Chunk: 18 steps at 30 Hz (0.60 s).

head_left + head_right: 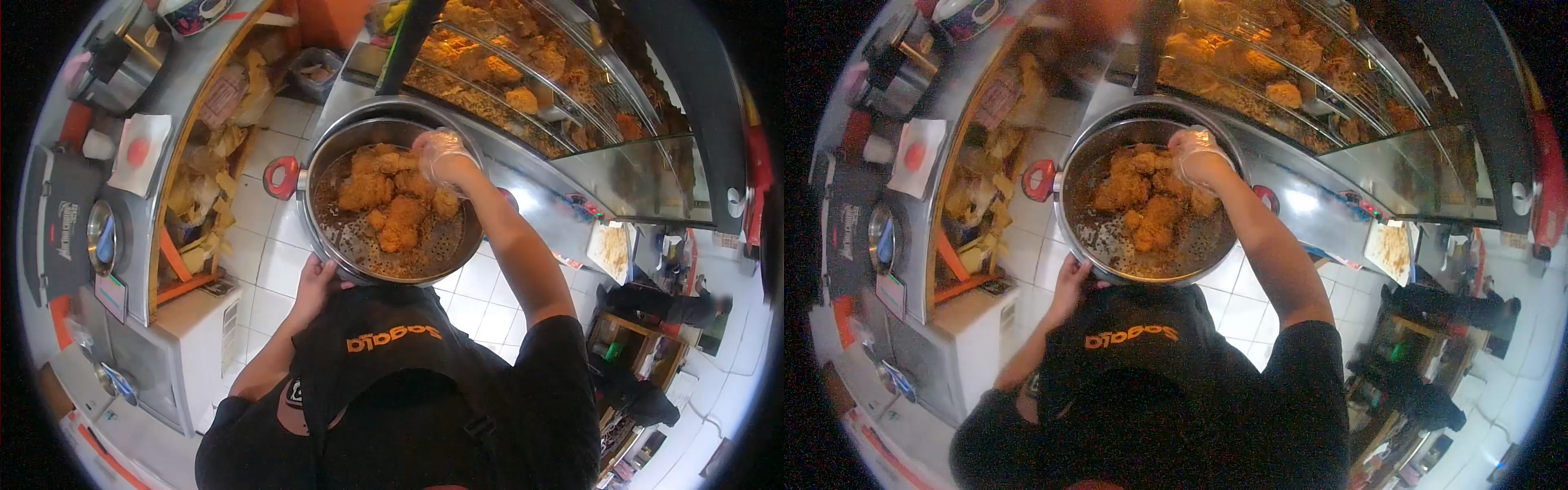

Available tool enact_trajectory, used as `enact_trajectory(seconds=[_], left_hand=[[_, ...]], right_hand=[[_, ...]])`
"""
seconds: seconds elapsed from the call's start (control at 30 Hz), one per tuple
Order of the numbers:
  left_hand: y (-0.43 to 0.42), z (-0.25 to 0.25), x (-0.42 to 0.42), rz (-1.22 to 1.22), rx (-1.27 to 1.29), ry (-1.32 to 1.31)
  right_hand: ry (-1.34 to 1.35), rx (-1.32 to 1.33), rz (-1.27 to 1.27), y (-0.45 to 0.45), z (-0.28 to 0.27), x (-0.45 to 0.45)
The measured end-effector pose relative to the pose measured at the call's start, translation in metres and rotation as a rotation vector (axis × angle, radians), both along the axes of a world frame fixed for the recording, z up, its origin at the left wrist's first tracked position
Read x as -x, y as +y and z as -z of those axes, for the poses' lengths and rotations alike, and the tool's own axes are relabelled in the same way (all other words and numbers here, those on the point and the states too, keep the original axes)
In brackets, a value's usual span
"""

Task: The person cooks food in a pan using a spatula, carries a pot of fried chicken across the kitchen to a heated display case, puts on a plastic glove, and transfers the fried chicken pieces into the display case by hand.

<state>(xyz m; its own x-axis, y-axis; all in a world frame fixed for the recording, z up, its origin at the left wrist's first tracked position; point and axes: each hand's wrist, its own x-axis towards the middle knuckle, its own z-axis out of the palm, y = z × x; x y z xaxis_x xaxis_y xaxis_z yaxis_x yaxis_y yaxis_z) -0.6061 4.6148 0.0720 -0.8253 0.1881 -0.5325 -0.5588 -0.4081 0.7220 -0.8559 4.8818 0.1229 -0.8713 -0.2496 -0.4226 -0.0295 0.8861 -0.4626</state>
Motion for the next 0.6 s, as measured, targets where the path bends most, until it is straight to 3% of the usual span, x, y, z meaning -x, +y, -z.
enact_trajectory(seconds=[0.03, 0.13, 0.2, 0.23, 0.27, 0.33, 0.43, 0.6], left_hand=[[0.0, 0.002, -0.001, -0.006, -0.003, 0.001], [0.001, -0.001, -0.001, -0.012, -0.006, 0.005], [0.001, -0.001, -0.001, -0.015, -0.004, 0.003], [0.001, 0.0, -0.001, -0.015, -0.009, 0.012], [0.0, 0.003, -0.002, -0.015, -0.014, 0.018], [0.0, 0.005, -0.003, -0.015, -0.029, 0.024], [0.0, 0.005, -0.001, -0.024, -0.037, 0.027], [0.002, -0.002, 0.0, -0.04, -0.047, -0.006]], right_hand=[[0.033, 0.111, 0.071, -0.002, 0.001, -0.001], [-0.05, -0.207, -0.189, 0.0, 0.017, 0.009], [-0.101, 0.198, -0.053, 0.035, 0.107, 0.014], [-0.12, 0.204, -0.039, 0.035, 0.107, 0.013], [-0.138, 0.211, -0.025, 0.034, 0.106, 0.012], [-0.162, -0.164, -0.1, -0.009, 0.013, -0.003], [-0.107, -0.1, -0.197, -0.006, 0.003, -0.005], [-0.004, 0.28, -0.074, 0.034, 0.001, -0.007]])
